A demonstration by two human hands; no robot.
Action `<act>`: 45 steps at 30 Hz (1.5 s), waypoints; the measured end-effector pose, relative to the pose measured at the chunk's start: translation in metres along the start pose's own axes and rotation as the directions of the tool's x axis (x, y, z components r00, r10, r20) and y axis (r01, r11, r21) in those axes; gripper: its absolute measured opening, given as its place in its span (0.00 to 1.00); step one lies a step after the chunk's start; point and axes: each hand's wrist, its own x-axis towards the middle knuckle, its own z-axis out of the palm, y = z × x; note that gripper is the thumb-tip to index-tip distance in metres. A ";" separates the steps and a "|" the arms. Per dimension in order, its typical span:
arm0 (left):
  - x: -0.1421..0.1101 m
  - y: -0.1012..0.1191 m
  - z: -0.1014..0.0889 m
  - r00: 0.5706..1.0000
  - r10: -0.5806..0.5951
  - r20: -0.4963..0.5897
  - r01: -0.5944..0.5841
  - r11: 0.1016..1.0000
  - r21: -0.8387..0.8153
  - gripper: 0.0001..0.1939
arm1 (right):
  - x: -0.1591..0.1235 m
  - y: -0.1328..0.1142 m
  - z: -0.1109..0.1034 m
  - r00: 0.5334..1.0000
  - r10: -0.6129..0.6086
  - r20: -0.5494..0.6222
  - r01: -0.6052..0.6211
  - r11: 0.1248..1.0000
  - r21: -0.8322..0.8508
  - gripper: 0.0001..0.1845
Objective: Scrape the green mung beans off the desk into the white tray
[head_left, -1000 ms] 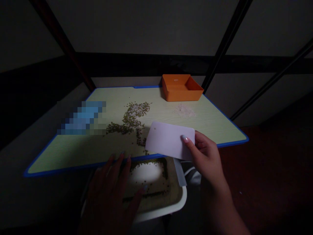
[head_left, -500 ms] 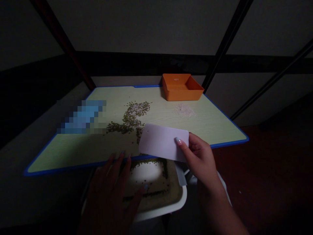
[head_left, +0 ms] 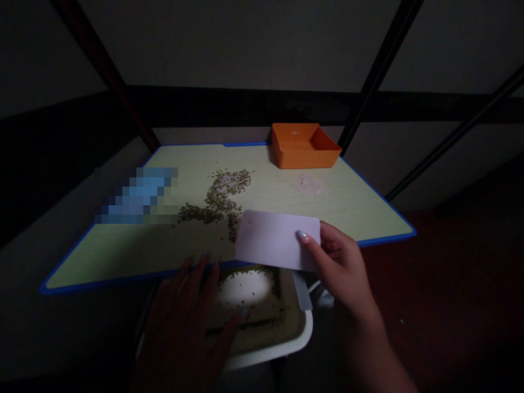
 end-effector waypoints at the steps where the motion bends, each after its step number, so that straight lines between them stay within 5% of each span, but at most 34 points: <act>1: 0.001 0.001 0.000 1.000 -0.008 -0.002 0.008 1.000 -0.004 0.39 | 0.000 0.000 -0.001 1.000 -0.003 -0.006 0.003 1.000 0.005 0.12; 11: 0.005 0.005 -0.006 0.998 -0.038 -0.040 0.036 0.998 -0.048 0.36 | 0.004 0.008 -0.021 0.972 -0.022 -0.233 0.027 0.999 0.017 0.08; 23: 0.000 -0.001 0.000 1.000 -0.024 0.017 0.024 0.999 -0.026 0.41 | -0.002 -0.005 0.006 1.000 -0.019 0.007 0.019 1.000 -0.017 0.12; 27: 0.000 -0.002 0.000 1.000 -0.009 0.016 0.009 1.000 -0.019 0.42 | -0.001 -0.003 -0.002 0.999 -0.028 -0.040 0.027 1.000 -0.011 0.10; 33: 0.000 0.000 -0.001 0.999 -0.035 -0.014 0.034 0.999 -0.043 0.39 | 0.004 0.008 -0.024 0.953 -0.077 -0.293 0.053 0.995 -0.089 0.09; 45: 0.002 0.004 -0.004 0.999 -0.039 -0.001 0.039 0.998 -0.043 0.37 | 0.006 0.004 -0.014 0.973 -0.050 -0.225 0.032 0.996 -0.083 0.09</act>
